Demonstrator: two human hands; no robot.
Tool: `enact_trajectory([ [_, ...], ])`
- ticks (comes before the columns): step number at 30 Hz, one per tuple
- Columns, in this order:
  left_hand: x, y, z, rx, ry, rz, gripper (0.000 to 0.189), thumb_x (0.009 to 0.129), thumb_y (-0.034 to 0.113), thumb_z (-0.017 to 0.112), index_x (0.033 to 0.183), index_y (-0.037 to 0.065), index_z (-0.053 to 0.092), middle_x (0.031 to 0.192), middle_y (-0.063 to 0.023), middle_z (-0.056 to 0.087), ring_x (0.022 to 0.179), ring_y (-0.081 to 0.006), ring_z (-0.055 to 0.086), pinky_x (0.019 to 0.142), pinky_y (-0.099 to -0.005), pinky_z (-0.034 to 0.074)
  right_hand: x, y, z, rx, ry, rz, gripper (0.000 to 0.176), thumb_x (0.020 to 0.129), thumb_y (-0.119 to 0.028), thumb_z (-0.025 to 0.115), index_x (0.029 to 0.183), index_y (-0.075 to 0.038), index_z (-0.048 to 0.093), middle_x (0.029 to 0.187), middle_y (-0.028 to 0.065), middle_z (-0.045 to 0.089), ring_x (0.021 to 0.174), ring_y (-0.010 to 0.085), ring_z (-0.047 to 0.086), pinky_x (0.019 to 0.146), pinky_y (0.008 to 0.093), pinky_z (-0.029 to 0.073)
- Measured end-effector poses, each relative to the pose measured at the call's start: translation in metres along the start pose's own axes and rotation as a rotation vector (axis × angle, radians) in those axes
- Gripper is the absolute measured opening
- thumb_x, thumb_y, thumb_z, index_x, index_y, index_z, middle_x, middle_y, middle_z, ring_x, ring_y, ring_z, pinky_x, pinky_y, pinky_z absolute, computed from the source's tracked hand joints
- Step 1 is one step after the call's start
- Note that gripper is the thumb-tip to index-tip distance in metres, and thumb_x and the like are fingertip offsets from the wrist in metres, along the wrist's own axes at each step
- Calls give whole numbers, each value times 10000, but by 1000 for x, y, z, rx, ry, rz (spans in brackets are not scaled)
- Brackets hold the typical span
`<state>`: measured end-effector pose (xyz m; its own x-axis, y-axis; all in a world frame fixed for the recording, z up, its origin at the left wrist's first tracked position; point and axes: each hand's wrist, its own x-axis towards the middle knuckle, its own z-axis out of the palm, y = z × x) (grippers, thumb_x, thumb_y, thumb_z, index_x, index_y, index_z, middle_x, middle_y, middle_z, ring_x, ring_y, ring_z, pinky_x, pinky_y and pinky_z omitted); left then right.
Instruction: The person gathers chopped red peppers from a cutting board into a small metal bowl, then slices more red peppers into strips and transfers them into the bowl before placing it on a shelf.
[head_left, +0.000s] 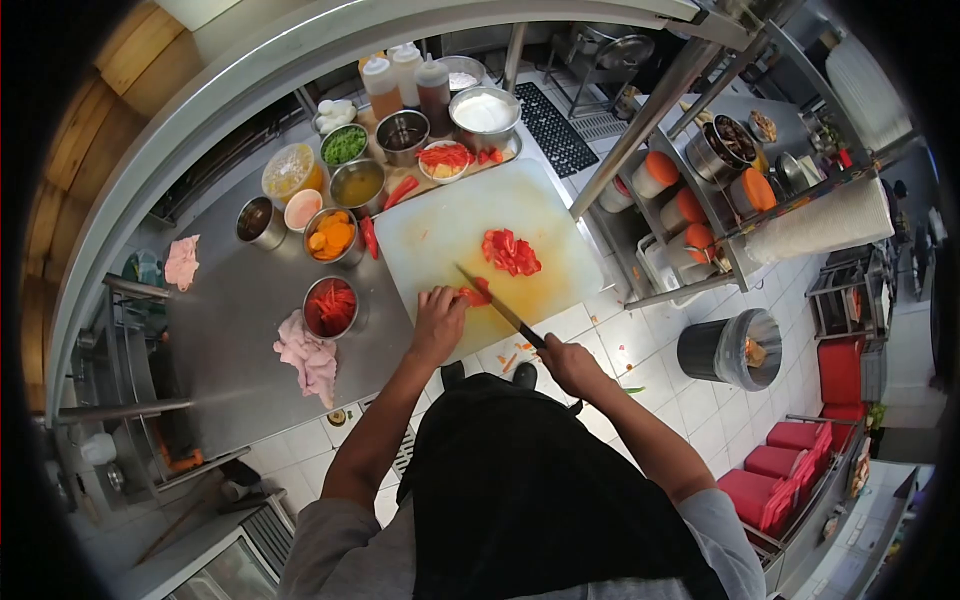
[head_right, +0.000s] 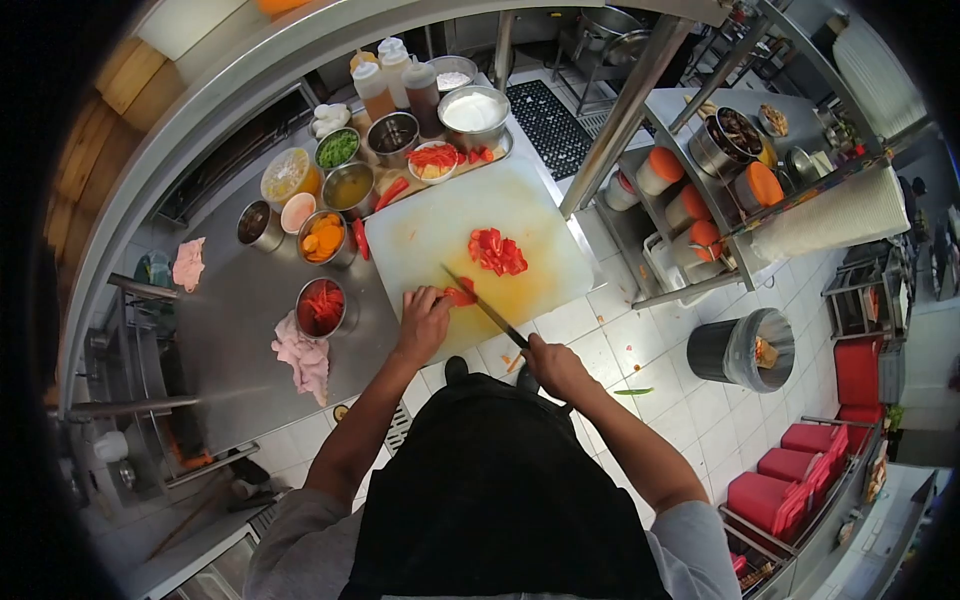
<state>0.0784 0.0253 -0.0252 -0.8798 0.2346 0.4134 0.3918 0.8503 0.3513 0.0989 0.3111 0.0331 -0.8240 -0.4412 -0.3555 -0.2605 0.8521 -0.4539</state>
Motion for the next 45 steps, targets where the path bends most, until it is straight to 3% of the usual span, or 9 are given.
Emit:
enact_trajectory([
  [2,-3,2,3,0,-9,-56,152,839,60,663,990,60,673,965,-83,582,976,-263,577,849,-418,390,10,0,-1,208,66,-29,251,1010,-247,540,1005,3,524,743,279,645,748,490,645,664,568,514],
  [18,-11,8,4,-177,65,-92,213,807,50,710,1020,39,698,963,-82,572,950,-274,571,828,-421,411,-26,-9,20,112,-28,87,279,1015,-283,538,1024,-6,512,745,292,657,744,498,659,666,585,519],
  [21,-13,2,8,-129,19,-105,204,805,36,694,1009,34,701,978,-94,580,978,-291,578,858,-419,427,3,-4,21,235,61,-50,264,1014,-263,547,1005,-2,510,713,294,628,713,519,624,650,592,491],
  [27,25,-49,-23,4,428,-615,391,887,22,592,1267,-51,538,1185,-292,560,1104,-458,551,989,-499,434,-18,-8,-29,299,18,-6,269,1021,-268,547,974,-5,523,702,254,620,728,476,626,664,537,479],
  [31,56,-92,-16,56,511,-818,318,907,52,581,1197,-80,571,1152,-337,610,1061,-484,605,948,-518,473,-28,5,-35,276,-196,-49,317,1026,-328,547,945,-22,562,714,217,630,721,432,638,670,503,485],
  [33,63,-105,-14,-52,359,-1100,277,927,117,578,1146,-50,609,1053,-332,672,979,-486,658,859,-559,512,-23,14,-31,285,-193,-53,321,1024,-329,551,942,-19,567,718,219,631,728,429,641,675,502,486],
  [38,63,-125,-3,37,339,-1086,262,926,194,600,1103,4,636,955,-287,708,893,-480,684,789,-572,531,1,36,-35,248,-18,4,289,1023,-302,551,957,-21,559,721,233,632,733,446,630,683,511,484],
  [43,62,-81,-26,100,302,-1071,221,925,189,607,1053,13,645,939,-260,700,870,-462,685,766,-568,532,11,45,-34,202,110,-64,285,1020,-296,560,939,-24,542,694,229,617,723,452,624,673,522,473],
  [45,49,-45,-33,106,263,-680,168,916,141,599,1021,21,650,986,-224,652,909,-437,651,806,-520,525,4,35,-38,249,113,-1,282,1019,-286,562,935,-18,541,692,233,616,704,455,619,659,522,472],
])
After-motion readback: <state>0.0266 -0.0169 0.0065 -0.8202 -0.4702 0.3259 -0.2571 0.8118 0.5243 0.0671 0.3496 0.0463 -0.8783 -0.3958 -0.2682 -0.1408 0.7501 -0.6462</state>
